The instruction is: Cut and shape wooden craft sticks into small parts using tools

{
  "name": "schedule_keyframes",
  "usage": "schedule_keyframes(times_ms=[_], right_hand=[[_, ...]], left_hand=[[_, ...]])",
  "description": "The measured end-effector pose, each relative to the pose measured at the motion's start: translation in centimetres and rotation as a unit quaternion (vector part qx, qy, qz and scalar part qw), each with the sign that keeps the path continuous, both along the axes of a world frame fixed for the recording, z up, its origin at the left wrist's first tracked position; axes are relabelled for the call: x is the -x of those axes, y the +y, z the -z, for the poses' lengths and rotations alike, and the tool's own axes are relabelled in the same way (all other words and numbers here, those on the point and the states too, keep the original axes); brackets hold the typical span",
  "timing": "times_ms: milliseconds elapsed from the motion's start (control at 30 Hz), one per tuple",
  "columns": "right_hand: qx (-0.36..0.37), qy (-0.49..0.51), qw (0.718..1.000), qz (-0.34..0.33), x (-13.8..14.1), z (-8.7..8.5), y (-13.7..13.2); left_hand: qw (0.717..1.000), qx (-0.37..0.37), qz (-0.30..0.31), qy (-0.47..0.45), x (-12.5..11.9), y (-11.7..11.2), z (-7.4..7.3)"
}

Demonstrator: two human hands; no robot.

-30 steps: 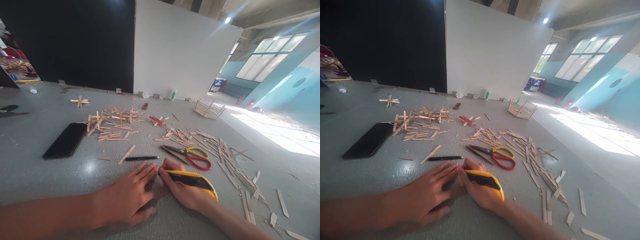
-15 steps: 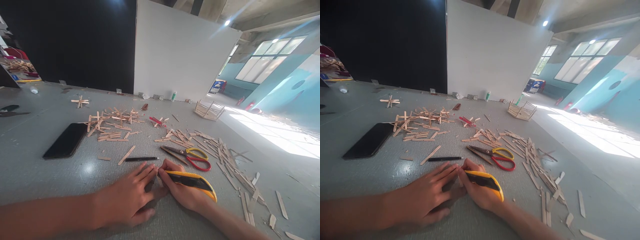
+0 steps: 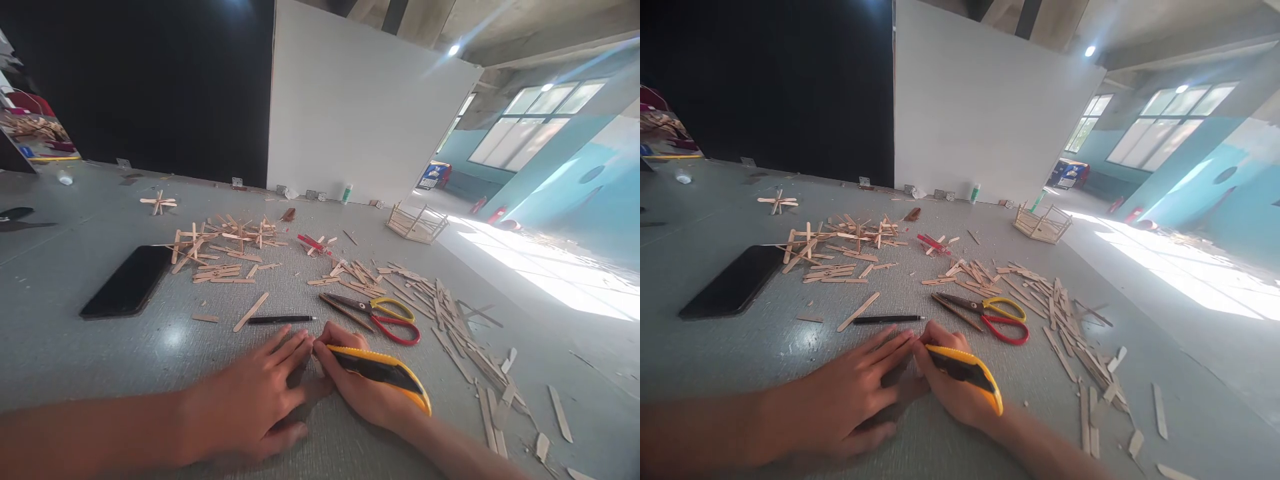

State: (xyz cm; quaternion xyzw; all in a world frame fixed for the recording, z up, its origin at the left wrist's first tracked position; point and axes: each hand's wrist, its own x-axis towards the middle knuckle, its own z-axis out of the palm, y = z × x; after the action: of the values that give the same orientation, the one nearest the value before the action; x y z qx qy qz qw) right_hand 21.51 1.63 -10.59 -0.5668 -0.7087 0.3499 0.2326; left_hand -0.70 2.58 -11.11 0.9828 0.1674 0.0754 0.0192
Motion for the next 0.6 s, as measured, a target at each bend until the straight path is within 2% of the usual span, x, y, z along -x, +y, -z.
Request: schedule_keyframes(times_ms=[300, 433, 600], right_hand=[[0.02, -0.048, 0.999, 0.005, 0.9, -1.5, -0.6], [0.02, -0.063, 0.998, -0.009, 0.7, -2.0, -0.6], [0.023, -0.068, 0.997, -0.008, 0.4, -1.8, -0.7]], left_hand=[[1.0, 0.013, -0.012, 0.009, 0.0, -0.1, 0.0], [1.0, 0.022, -0.014, -0.016, 0.1, -0.2, 0.1], [0.999, 0.029, -0.013, -0.026, 0.1, -0.1, 0.3]])
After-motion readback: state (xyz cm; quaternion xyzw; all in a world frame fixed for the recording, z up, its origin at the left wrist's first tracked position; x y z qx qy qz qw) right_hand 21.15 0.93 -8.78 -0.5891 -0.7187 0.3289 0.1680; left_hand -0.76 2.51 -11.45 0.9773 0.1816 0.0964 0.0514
